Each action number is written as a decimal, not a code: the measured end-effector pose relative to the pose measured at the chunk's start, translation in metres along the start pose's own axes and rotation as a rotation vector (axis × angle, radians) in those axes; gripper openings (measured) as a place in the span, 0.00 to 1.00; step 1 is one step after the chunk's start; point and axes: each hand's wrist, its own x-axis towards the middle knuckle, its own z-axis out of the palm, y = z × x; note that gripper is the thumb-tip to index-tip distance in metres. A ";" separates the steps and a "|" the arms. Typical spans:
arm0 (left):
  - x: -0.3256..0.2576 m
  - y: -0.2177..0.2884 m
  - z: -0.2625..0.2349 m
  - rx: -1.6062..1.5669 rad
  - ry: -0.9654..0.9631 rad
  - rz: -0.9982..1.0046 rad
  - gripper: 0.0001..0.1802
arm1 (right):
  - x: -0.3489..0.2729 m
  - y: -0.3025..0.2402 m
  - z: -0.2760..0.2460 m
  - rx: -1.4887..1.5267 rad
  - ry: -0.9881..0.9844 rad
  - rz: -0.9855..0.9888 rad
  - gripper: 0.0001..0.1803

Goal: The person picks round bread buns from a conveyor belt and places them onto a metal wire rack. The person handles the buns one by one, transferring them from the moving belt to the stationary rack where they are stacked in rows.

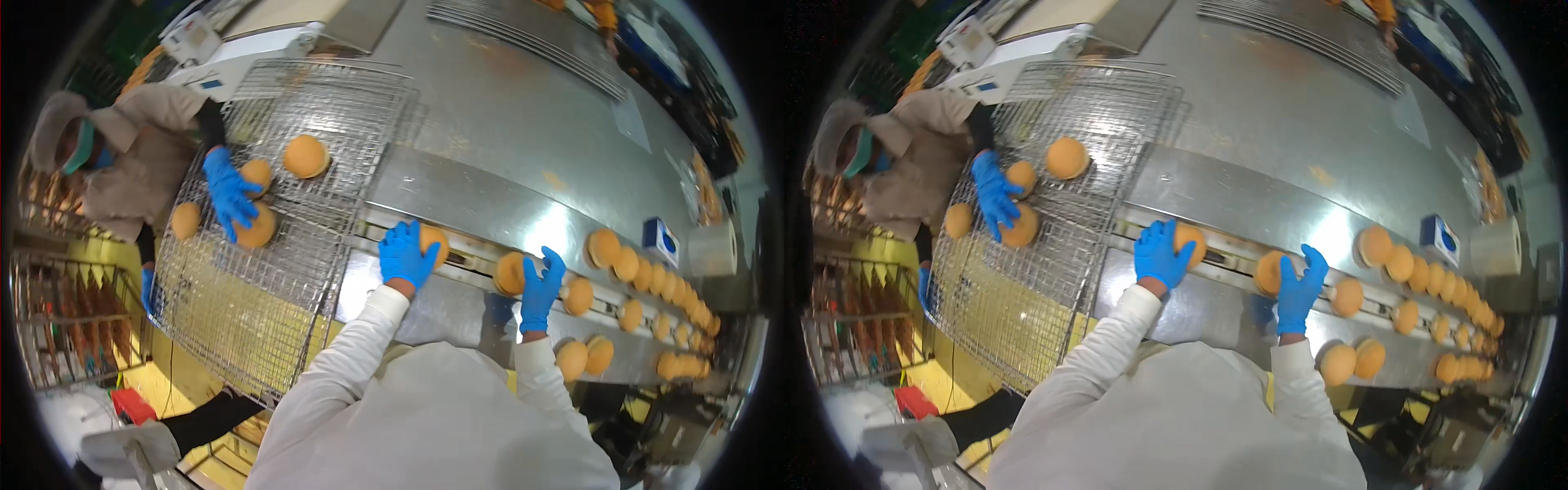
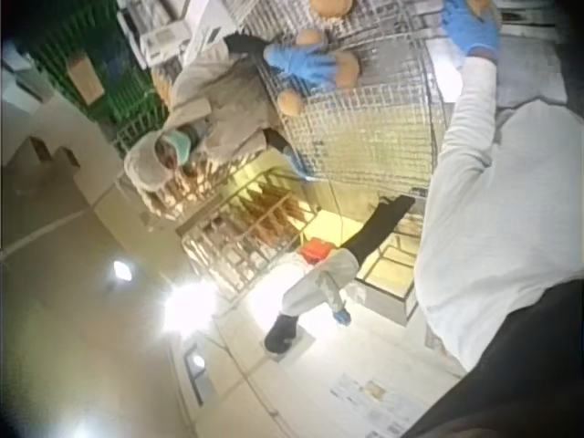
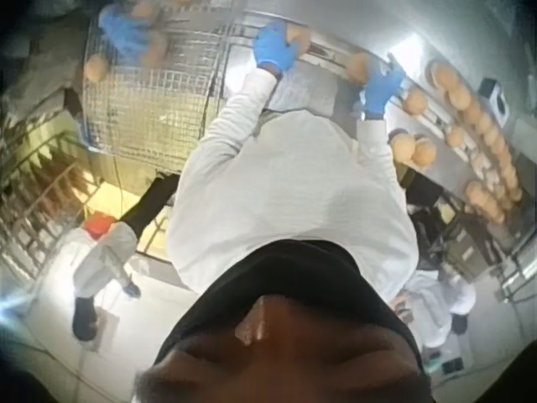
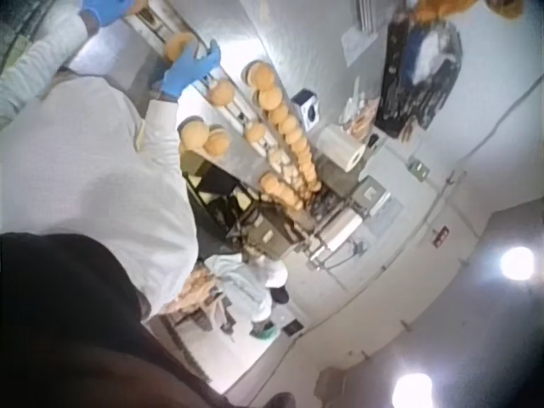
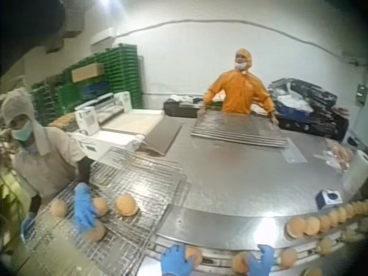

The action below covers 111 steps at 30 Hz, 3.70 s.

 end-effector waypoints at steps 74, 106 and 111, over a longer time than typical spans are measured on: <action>0.062 -0.222 -0.180 -0.219 0.860 -0.194 0.39 | -0.053 -0.076 0.156 -0.136 -0.330 -0.192 0.19; -0.037 -0.298 -0.169 -0.901 0.581 -0.356 0.30 | -0.055 -0.074 0.104 0.173 -0.171 -0.057 0.25; 0.010 -0.067 -0.052 -0.815 0.308 0.044 0.31 | -0.049 -0.113 0.111 0.296 -0.240 -0.104 0.24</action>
